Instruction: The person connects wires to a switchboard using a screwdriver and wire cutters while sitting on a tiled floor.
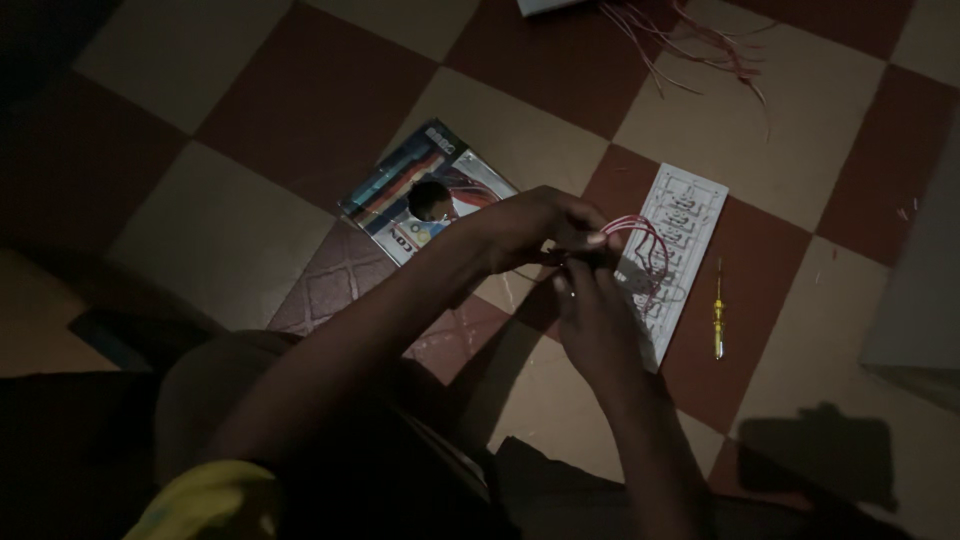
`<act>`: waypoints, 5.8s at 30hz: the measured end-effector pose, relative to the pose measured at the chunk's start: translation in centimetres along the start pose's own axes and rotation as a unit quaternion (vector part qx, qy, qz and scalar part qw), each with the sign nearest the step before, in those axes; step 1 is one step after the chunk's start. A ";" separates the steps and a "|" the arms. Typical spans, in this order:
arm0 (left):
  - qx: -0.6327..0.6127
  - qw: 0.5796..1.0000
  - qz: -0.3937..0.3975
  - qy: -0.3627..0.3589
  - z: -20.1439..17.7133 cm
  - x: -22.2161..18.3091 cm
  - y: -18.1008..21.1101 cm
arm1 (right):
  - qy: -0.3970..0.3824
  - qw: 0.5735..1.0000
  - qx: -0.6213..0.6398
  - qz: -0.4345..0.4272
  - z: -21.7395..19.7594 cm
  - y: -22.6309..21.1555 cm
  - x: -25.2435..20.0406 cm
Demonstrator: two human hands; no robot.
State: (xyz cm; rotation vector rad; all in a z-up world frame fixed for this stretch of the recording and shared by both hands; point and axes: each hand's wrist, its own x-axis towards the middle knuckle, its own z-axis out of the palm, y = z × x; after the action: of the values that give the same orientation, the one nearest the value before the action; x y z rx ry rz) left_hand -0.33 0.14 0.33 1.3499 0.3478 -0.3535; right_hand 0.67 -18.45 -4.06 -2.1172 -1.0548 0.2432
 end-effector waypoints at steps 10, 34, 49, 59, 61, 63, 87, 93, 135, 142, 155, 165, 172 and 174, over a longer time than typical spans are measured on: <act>-0.033 0.999 0.018 -0.018 -0.2 0.1 -0.5 | 0.019 0.999 0.022 0.020 0.8 0.4 0.1; 0.652 0.727 -0.018 0.216 -4.2 -9.1 -0.7 | -0.342 0.924 -0.042 0.167 -0.2 -3.1 -6.5; 0.866 0.462 0.181 0.059 -6.3 -10.5 -8.0 | -0.323 0.895 0.028 0.306 -4.8 -4.2 -4.8; 0.868 0.482 0.045 0.112 -6.6 -18.5 -5.1 | -0.162 0.964 0.036 0.209 -5.6 -0.6 -4.8; 0.852 0.505 0.039 0.134 -7.3 -18.9 -5.2 | -0.135 0.976 0.024 0.168 -6.4 -0.8 -4.7; 0.842 0.514 0.023 0.160 -9.0 -20.5 -3.9 | -0.132 0.971 0.049 0.192 -6.3 -1.8 -3.7; -0.065 0.976 0.155 0.137 9.8 -2.2 -4.7 | 0.016 0.985 -0.022 0.169 -8.4 1.7 -4.6; -0.008 0.971 0.219 0.098 9.5 -1.7 -4.8 | -0.030 0.985 0.038 0.168 -8.4 1.7 -4.9; 0.156 0.952 0.230 0.130 11.6 -2.6 -3.4 | 0.002 0.981 -0.026 0.192 -10.2 1.3 -5.2; 0.260 0.888 0.350 0.149 13.0 -2.4 -6.1 | 0.017 0.944 -0.006 0.329 -9.3 1.2 -6.7; 0.198 0.930 0.226 0.210 11.3 1.9 -7.6 | 0.057 0.943 -0.173 0.278 -11.1 20.2 -5.6; 0.224 0.923 0.257 0.178 9.3 2.0 -8.4 | 0.112 0.986 -0.116 -0.043 -9.5 10.0 -3.5; 0.324 0.871 0.309 0.201 8.6 1.1 -6.4 | 0.046 0.999 -0.008 -0.027 -8.9 4.9 -3.5; 0.355 0.849 0.328 0.214 8.4 0.6 -6.0 | 0.043 0.999 -0.006 0.008 -8.5 5.1 -3.3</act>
State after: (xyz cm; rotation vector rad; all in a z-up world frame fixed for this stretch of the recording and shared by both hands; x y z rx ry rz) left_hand -2.13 -9.28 -3.67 2.1836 0.0896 0.4589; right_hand 5.59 -27.47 -2.17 -2.1288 -0.9916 0.1516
